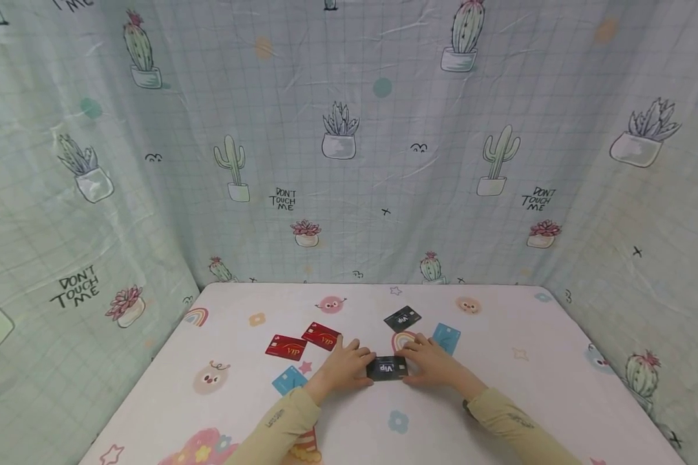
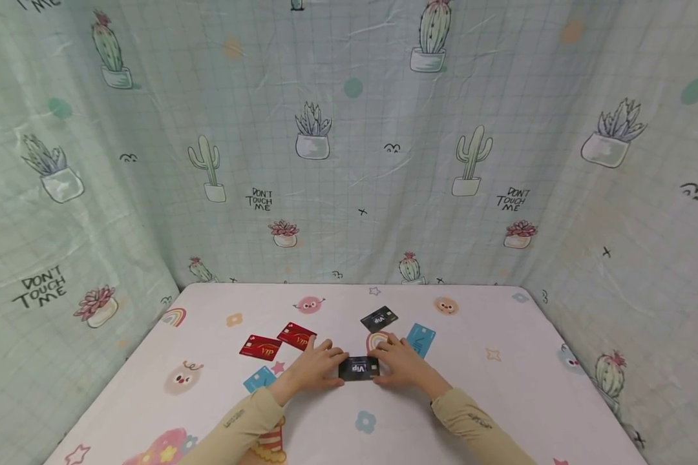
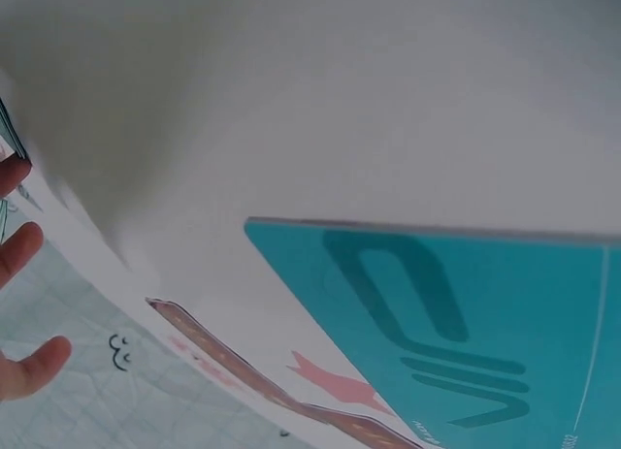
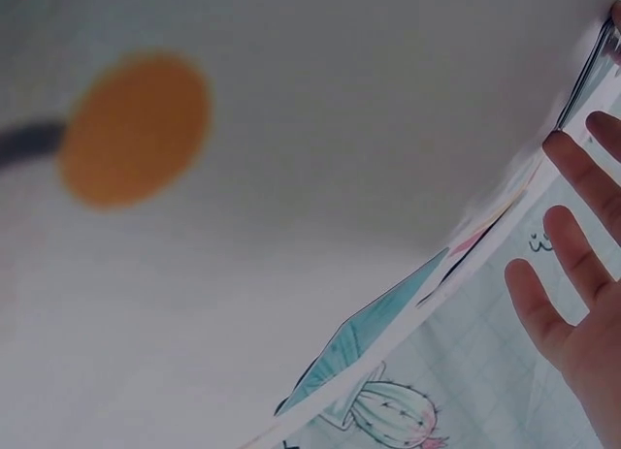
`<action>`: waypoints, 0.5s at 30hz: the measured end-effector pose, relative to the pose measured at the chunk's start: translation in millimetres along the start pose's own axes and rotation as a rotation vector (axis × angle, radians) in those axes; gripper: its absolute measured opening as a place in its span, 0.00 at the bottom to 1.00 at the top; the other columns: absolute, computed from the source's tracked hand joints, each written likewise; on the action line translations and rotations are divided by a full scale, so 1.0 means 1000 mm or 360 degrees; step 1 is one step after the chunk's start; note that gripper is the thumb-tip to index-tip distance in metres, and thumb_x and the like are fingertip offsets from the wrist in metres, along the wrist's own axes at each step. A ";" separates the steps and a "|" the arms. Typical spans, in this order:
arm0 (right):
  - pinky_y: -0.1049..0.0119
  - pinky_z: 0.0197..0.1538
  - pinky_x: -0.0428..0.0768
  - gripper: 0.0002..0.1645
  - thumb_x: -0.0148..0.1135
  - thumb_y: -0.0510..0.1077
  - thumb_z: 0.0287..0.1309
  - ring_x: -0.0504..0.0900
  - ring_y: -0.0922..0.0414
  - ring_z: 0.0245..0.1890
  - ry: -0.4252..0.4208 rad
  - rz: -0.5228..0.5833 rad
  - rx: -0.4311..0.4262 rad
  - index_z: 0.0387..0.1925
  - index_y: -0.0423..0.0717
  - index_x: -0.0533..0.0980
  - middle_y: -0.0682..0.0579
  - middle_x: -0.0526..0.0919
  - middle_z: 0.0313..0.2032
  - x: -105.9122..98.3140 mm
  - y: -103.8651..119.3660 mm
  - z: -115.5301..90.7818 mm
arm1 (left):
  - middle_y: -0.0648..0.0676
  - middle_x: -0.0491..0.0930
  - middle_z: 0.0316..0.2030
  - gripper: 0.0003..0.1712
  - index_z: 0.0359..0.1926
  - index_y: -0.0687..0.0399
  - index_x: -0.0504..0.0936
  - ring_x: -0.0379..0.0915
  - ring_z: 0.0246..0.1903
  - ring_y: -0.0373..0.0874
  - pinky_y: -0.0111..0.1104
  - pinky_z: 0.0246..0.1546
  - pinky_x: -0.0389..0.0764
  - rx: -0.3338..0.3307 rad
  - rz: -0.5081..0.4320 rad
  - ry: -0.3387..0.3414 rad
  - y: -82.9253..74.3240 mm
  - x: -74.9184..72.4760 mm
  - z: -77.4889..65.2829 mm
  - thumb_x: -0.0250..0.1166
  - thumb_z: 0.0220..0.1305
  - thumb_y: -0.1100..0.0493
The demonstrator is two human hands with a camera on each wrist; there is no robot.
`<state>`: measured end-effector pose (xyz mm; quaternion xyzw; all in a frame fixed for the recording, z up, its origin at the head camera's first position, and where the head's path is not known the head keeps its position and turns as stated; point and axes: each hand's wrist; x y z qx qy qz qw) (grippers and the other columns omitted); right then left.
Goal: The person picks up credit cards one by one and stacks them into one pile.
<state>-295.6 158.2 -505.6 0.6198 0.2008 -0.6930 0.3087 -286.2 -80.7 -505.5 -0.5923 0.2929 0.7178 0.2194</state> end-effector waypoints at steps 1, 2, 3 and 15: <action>0.48 0.51 0.69 0.30 0.64 0.59 0.44 0.64 0.57 0.44 -0.0001 0.0003 -0.0004 0.50 0.54 0.72 0.56 0.75 0.45 0.000 0.000 0.000 | 0.45 0.76 0.49 0.31 0.56 0.43 0.72 0.65 0.49 0.42 0.56 0.55 0.63 -0.0003 -0.0007 0.0008 0.000 0.000 0.000 0.59 0.52 0.36; 0.48 0.51 0.69 0.30 0.64 0.59 0.43 0.64 0.57 0.44 -0.0002 0.0002 -0.0004 0.50 0.54 0.72 0.56 0.75 0.45 0.000 -0.001 0.000 | 0.44 0.76 0.49 0.32 0.56 0.43 0.72 0.65 0.49 0.42 0.56 0.55 0.63 -0.0006 -0.0005 0.0013 0.000 0.000 0.000 0.59 0.52 0.36; 0.48 0.51 0.69 0.30 0.64 0.59 0.43 0.64 0.57 0.44 -0.0003 0.0010 -0.0005 0.50 0.54 0.72 0.56 0.75 0.45 0.001 -0.001 0.000 | 0.44 0.76 0.49 0.32 0.56 0.43 0.71 0.65 0.49 0.42 0.56 0.55 0.63 -0.0007 -0.0002 0.0017 0.000 0.000 0.000 0.58 0.52 0.36; 0.58 0.42 0.69 0.30 0.64 0.59 0.44 0.62 0.59 0.38 -0.0025 0.0025 0.0040 0.50 0.54 0.73 0.55 0.77 0.48 -0.008 -0.010 0.003 | 0.46 0.77 0.49 0.28 0.54 0.44 0.73 0.67 0.50 0.43 0.55 0.55 0.64 -0.0020 -0.0035 -0.0025 0.005 -0.011 0.005 0.54 0.57 0.38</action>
Point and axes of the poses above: each hand's wrist, its own z-axis towards the middle knuckle, its own x-axis out of the palm, y = z × x
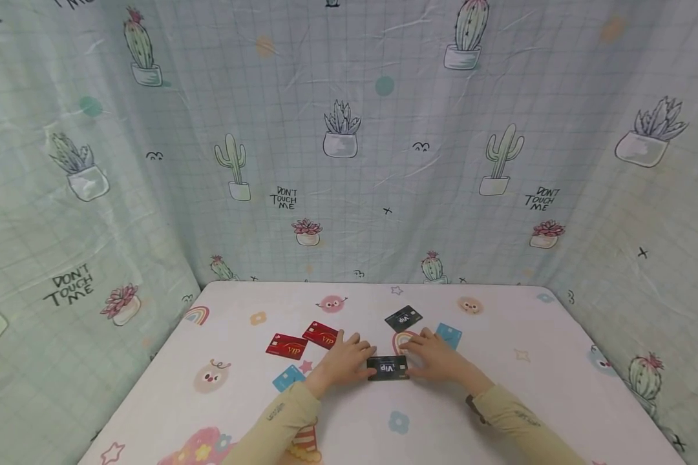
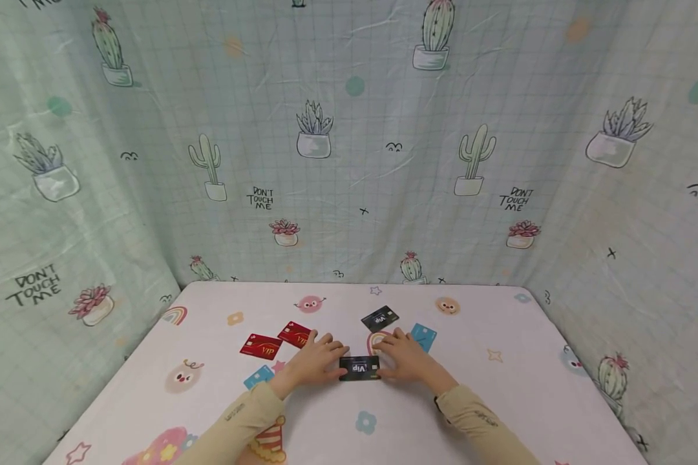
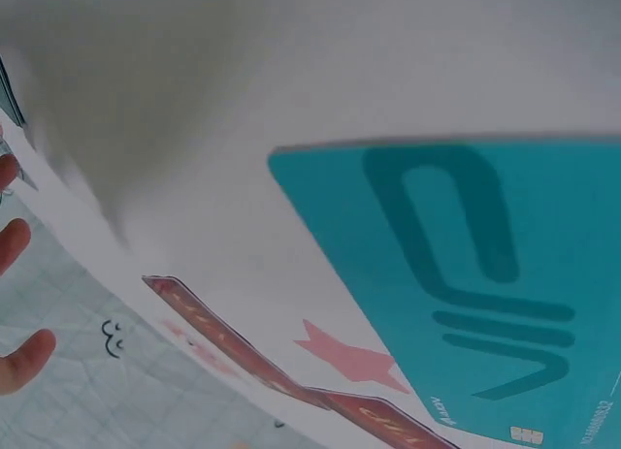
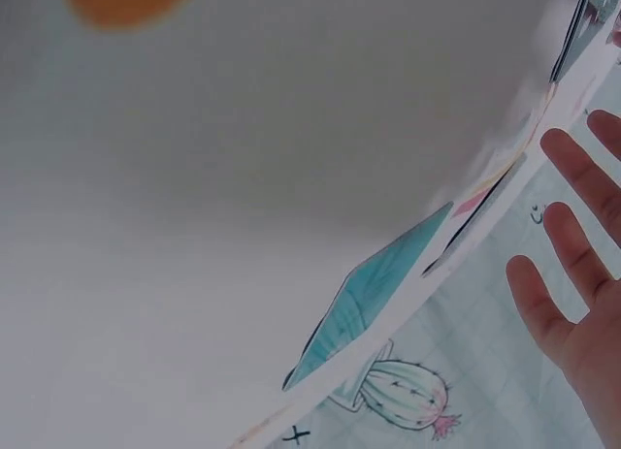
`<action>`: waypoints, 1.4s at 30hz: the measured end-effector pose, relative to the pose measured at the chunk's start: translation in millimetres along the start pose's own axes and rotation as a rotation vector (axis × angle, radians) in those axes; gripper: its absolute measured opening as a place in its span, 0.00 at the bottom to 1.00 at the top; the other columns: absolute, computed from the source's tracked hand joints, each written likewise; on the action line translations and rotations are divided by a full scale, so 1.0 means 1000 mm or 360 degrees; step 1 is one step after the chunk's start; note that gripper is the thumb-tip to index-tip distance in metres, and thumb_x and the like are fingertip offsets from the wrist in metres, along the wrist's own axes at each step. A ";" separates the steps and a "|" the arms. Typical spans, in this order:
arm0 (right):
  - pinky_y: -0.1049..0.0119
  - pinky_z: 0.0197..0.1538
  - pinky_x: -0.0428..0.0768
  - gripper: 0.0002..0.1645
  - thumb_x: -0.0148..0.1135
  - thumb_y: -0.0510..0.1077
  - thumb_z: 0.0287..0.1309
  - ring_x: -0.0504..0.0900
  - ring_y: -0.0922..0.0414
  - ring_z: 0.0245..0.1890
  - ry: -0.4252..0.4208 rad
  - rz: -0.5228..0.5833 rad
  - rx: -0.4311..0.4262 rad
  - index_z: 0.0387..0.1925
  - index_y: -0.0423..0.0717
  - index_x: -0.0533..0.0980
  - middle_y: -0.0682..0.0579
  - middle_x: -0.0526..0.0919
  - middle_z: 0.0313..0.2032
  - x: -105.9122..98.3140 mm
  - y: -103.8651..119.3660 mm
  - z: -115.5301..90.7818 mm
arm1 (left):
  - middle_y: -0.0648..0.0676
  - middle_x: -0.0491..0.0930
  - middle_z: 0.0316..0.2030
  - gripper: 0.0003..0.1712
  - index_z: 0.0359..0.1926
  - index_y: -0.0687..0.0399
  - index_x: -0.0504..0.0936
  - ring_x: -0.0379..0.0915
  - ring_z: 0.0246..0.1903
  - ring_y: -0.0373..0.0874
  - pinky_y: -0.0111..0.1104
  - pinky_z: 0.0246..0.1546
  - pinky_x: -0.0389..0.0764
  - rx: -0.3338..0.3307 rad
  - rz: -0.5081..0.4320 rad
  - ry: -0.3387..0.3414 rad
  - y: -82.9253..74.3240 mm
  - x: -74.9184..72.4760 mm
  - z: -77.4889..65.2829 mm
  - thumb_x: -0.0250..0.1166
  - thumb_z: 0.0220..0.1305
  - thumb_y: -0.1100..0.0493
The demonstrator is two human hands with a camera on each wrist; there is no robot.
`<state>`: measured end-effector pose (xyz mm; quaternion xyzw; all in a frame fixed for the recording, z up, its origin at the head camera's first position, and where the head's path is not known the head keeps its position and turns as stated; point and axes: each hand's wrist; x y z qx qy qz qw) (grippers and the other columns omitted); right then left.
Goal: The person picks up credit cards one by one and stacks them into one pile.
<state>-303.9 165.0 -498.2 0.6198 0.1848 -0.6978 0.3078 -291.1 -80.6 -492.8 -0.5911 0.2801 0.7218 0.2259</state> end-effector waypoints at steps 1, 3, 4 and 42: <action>0.59 0.41 0.69 0.30 0.64 0.59 0.44 0.62 0.60 0.37 -0.0001 -0.0003 0.0007 0.50 0.54 0.73 0.54 0.77 0.48 0.000 -0.001 0.000 | 0.46 0.77 0.49 0.28 0.54 0.44 0.73 0.67 0.50 0.43 0.54 0.55 0.64 0.0003 0.0010 -0.0007 0.001 0.000 0.001 0.54 0.57 0.38; 0.61 0.40 0.69 0.29 0.63 0.59 0.45 0.62 0.61 0.37 -0.0022 -0.0028 0.0011 0.50 0.55 0.73 0.55 0.77 0.48 0.000 -0.004 0.001 | 0.46 0.77 0.49 0.27 0.54 0.44 0.73 0.67 0.50 0.43 0.54 0.56 0.64 0.0007 0.0025 -0.0022 0.002 0.000 0.004 0.54 0.57 0.38; 0.63 0.39 0.69 0.28 0.63 0.58 0.45 0.62 0.61 0.36 -0.0039 -0.0047 0.0004 0.50 0.55 0.73 0.55 0.77 0.47 0.000 -0.006 0.001 | 0.46 0.77 0.49 0.27 0.54 0.44 0.73 0.67 0.50 0.43 0.53 0.56 0.64 0.0008 0.0023 -0.0030 0.003 0.000 0.006 0.54 0.58 0.39; 0.53 0.39 0.68 0.17 0.61 0.46 0.51 0.65 0.53 0.38 -0.0231 -0.0091 0.0305 0.44 0.44 0.76 0.48 0.77 0.42 -0.021 -0.056 0.040 | 0.48 0.77 0.43 0.18 0.49 0.47 0.74 0.67 0.47 0.44 0.48 0.53 0.66 -0.0195 0.0158 -0.0270 0.009 -0.001 0.074 0.54 0.60 0.46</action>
Point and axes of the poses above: each hand's wrist, its own z-axis towards the middle knuckle, its own x-axis out of the palm, y = z × x
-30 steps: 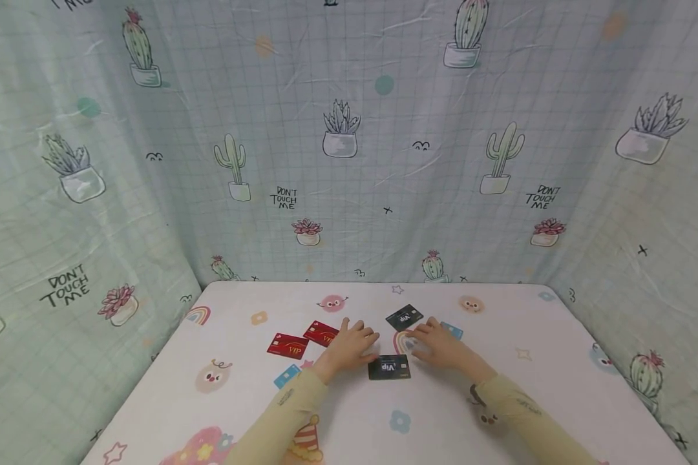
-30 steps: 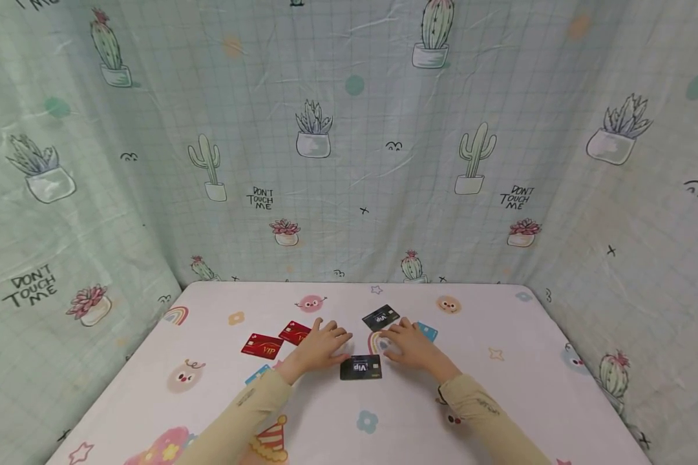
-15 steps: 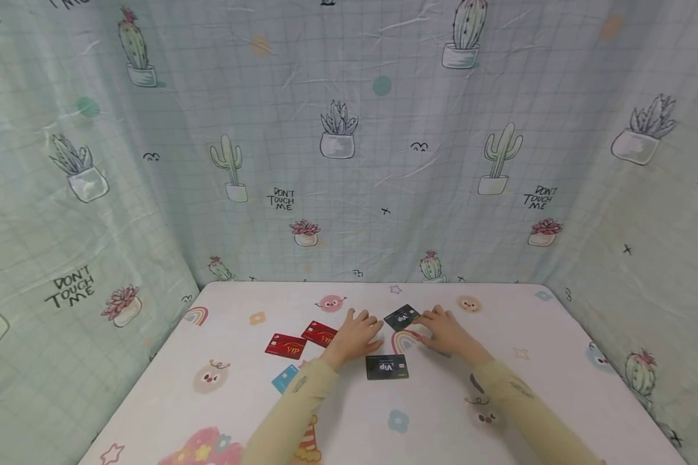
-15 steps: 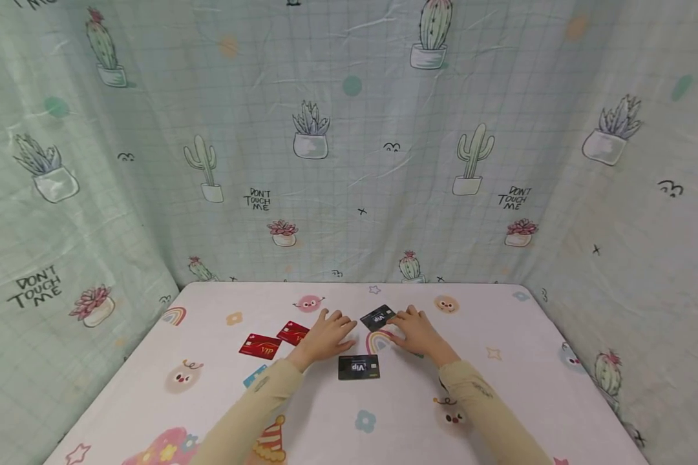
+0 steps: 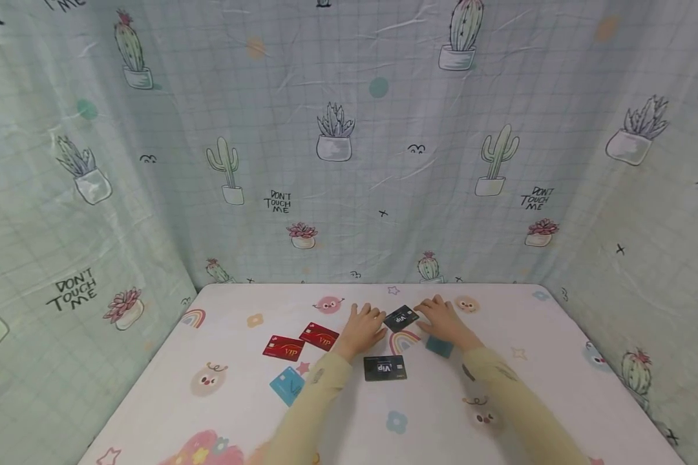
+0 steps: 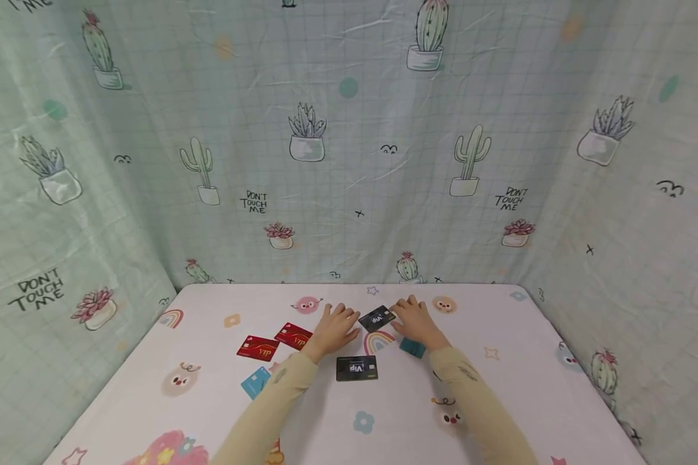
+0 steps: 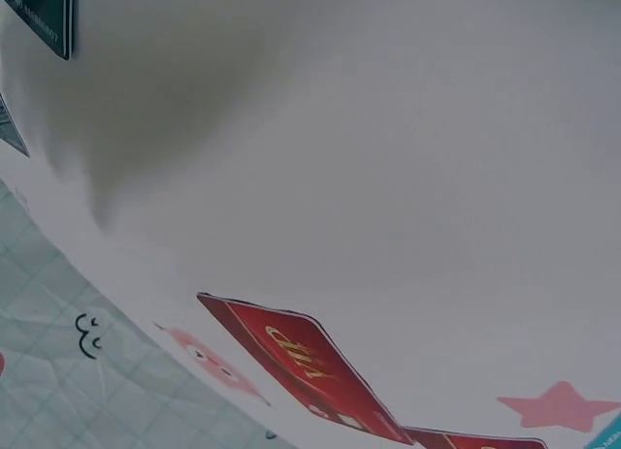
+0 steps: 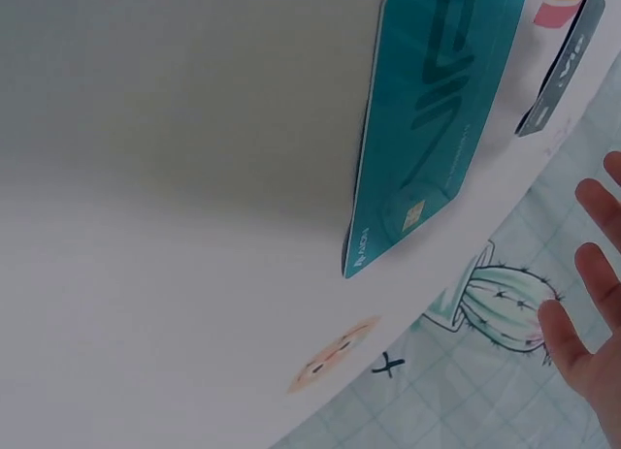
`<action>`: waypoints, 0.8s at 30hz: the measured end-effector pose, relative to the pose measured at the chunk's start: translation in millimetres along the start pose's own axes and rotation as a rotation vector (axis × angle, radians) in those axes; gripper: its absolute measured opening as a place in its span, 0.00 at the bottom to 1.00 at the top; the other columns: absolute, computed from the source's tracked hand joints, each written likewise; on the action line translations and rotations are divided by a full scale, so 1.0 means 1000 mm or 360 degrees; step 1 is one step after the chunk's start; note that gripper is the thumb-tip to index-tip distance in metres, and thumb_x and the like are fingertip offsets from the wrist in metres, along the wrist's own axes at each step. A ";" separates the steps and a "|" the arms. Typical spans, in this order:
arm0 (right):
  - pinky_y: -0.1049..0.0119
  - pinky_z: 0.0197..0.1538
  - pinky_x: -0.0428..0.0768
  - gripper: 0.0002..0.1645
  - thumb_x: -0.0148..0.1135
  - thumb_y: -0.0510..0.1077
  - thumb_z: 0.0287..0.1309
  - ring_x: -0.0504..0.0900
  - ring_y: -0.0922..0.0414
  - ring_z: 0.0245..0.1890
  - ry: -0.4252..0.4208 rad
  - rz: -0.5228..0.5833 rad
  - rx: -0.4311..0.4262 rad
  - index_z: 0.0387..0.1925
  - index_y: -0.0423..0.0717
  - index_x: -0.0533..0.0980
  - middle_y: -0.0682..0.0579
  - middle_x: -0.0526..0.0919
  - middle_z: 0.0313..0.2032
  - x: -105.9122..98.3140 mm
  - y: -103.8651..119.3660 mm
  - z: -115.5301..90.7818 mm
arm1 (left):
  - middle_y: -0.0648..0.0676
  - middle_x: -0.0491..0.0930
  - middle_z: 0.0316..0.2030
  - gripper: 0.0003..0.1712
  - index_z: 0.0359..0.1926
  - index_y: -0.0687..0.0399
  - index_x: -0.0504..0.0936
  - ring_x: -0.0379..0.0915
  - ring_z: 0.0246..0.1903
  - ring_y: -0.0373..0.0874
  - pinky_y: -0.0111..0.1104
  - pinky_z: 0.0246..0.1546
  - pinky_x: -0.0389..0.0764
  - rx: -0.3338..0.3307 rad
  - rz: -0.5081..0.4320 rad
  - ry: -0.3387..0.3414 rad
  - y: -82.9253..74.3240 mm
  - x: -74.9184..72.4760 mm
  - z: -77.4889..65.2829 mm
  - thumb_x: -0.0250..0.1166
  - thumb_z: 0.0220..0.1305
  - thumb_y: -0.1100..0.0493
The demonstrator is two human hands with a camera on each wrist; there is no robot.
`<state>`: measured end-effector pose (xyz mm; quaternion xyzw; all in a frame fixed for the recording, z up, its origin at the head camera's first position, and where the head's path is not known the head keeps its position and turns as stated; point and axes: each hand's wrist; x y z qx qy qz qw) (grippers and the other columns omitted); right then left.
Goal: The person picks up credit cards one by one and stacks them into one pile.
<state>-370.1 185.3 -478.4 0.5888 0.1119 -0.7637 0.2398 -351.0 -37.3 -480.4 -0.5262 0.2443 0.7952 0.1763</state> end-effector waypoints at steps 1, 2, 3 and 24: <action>0.53 0.38 0.67 0.17 0.61 0.45 0.50 0.65 0.52 0.38 -0.0009 -0.0004 0.0006 0.43 0.44 0.76 0.48 0.77 0.42 0.001 0.000 0.001 | 0.48 0.77 0.43 0.18 0.48 0.47 0.74 0.67 0.47 0.44 0.48 0.53 0.66 0.0001 -0.0002 0.0000 -0.002 0.001 0.002 0.55 0.60 0.46; 0.53 0.38 0.67 0.17 0.61 0.45 0.50 0.65 0.52 0.39 -0.0013 -0.0022 0.0015 0.43 0.44 0.76 0.48 0.77 0.42 0.002 -0.001 0.002 | 0.47 0.77 0.44 0.18 0.48 0.47 0.74 0.66 0.47 0.44 0.48 0.52 0.67 0.0009 0.0016 0.0005 -0.003 0.002 0.003 0.54 0.60 0.46; 0.53 0.37 0.66 0.17 0.61 0.45 0.50 0.65 0.52 0.39 -0.0016 -0.0038 0.0022 0.43 0.44 0.76 0.48 0.77 0.42 0.003 -0.002 0.003 | 0.47 0.77 0.44 0.19 0.48 0.47 0.74 0.66 0.47 0.44 0.47 0.52 0.67 0.0019 0.0031 0.0009 -0.005 0.002 0.004 0.54 0.60 0.45; 0.38 0.50 0.66 0.23 0.52 0.39 0.58 0.68 0.44 0.52 0.0322 -0.0157 0.0002 0.56 0.45 0.68 0.49 0.68 0.60 0.011 0.004 0.021 | 0.46 0.62 0.63 0.28 0.63 0.37 0.61 0.56 0.64 0.46 0.54 0.59 0.60 -0.0225 0.0009 0.0559 -0.027 0.007 0.017 0.42 0.64 0.38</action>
Point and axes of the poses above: each hand's wrist, its own z-axis towards the middle knuckle, its own x-axis out of the palm, y = z × x
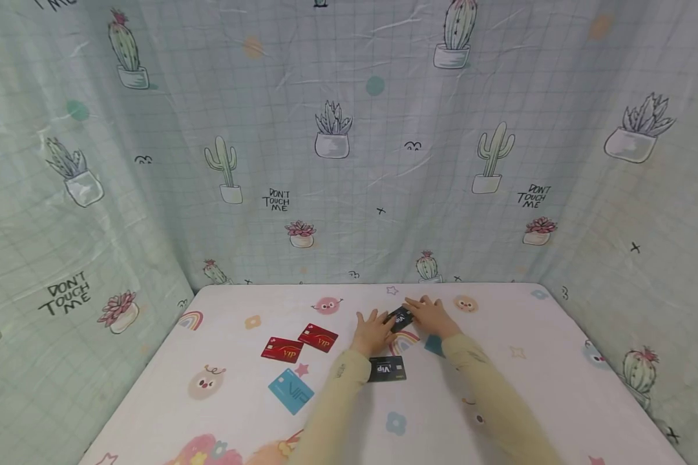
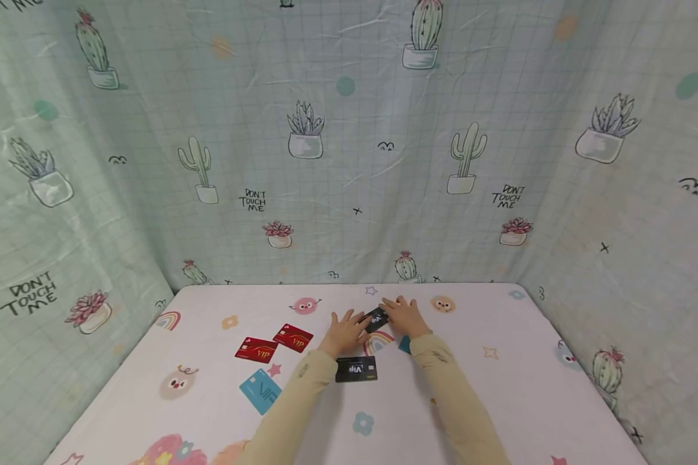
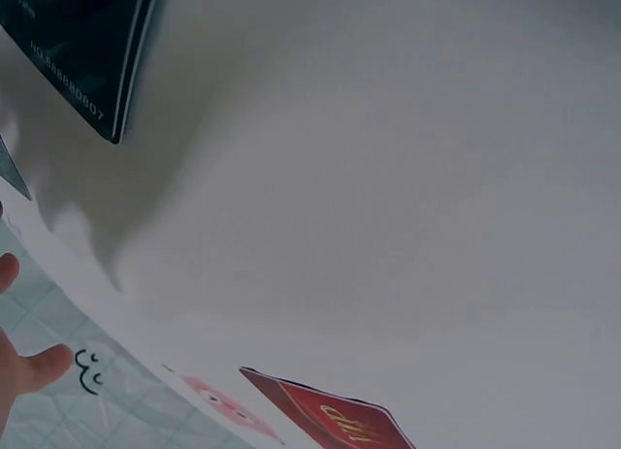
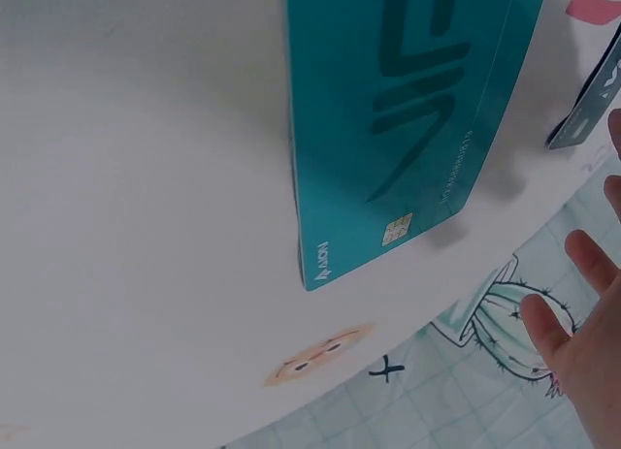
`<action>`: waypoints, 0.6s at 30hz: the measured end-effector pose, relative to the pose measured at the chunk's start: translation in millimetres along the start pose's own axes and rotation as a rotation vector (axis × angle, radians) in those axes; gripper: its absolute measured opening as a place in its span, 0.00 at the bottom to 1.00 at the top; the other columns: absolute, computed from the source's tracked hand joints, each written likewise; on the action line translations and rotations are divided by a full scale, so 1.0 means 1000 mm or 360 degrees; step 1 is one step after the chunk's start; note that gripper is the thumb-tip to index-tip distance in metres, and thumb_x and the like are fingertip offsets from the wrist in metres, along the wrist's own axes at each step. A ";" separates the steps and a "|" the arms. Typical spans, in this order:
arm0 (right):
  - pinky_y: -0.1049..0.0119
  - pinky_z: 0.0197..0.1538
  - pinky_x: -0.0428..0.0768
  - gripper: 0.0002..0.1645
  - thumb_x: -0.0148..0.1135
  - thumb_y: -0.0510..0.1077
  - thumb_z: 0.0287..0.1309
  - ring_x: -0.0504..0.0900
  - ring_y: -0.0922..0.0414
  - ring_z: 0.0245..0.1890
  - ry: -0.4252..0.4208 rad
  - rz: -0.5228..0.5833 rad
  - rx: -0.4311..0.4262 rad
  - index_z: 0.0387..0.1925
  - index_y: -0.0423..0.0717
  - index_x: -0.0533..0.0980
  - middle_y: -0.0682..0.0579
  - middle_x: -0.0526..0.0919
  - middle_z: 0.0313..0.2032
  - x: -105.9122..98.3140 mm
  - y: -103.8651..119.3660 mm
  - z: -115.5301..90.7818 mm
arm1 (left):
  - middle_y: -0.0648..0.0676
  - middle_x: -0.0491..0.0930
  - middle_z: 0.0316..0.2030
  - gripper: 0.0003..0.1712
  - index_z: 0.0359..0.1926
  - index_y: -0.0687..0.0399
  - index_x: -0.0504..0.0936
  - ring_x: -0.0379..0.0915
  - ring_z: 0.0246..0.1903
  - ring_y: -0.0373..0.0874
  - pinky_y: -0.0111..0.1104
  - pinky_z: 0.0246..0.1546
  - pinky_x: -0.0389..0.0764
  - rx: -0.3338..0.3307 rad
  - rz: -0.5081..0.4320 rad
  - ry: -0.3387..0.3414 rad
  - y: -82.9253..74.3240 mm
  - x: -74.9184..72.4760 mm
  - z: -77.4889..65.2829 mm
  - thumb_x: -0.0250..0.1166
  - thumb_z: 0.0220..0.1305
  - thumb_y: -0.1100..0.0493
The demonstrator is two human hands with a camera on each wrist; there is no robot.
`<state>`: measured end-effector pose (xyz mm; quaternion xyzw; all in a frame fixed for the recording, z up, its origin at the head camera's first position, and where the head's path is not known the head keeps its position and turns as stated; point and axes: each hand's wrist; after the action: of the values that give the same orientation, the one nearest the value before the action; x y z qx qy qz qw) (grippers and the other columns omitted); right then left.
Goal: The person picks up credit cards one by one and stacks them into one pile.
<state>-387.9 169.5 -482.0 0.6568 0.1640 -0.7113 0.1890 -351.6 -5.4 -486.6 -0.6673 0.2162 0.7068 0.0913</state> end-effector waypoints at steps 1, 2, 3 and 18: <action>0.37 0.51 0.65 0.23 0.51 0.39 0.58 0.67 0.44 0.53 0.0012 -0.0013 -0.0005 0.56 0.45 0.68 0.49 0.69 0.60 0.000 0.001 0.000 | 0.45 0.62 0.63 0.28 0.63 0.37 0.61 0.56 0.64 0.45 0.54 0.59 0.59 -0.0009 0.0000 0.0015 -0.001 0.000 0.000 0.41 0.64 0.38; 0.37 0.51 0.65 0.22 0.50 0.39 0.59 0.67 0.43 0.53 0.0024 -0.0022 -0.0010 0.56 0.45 0.68 0.49 0.69 0.59 0.000 0.002 0.000 | 0.45 0.62 0.63 0.28 0.63 0.36 0.61 0.56 0.64 0.45 0.54 0.59 0.59 -0.0017 0.0004 0.0029 -0.001 0.000 0.000 0.41 0.64 0.38; 0.36 0.51 0.64 0.22 0.48 0.38 0.59 0.67 0.43 0.53 0.0036 -0.0031 -0.0016 0.57 0.45 0.68 0.49 0.69 0.59 0.000 0.002 0.000 | 0.44 0.62 0.63 0.28 0.63 0.36 0.61 0.56 0.64 0.45 0.54 0.59 0.59 -0.0025 0.0003 0.0046 -0.002 0.001 0.000 0.41 0.64 0.38; 0.43 0.46 0.70 0.24 0.55 0.47 0.56 0.68 0.48 0.46 0.0013 -0.0172 -0.0088 0.54 0.47 0.70 0.49 0.75 0.49 0.009 0.008 -0.002 | 0.44 0.68 0.58 0.28 0.60 0.39 0.67 0.62 0.58 0.45 0.50 0.57 0.63 0.0002 0.0050 0.0013 0.008 0.011 0.000 0.43 0.62 0.37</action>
<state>-383.0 162.9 -490.8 0.6443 0.2196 -0.7131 0.1679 -356.3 -14.6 -496.2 -0.6667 0.2273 0.7053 0.0798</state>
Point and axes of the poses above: each hand's wrist, its own z-axis towards the middle knuckle, its own x-axis out of the palm, y = z × x
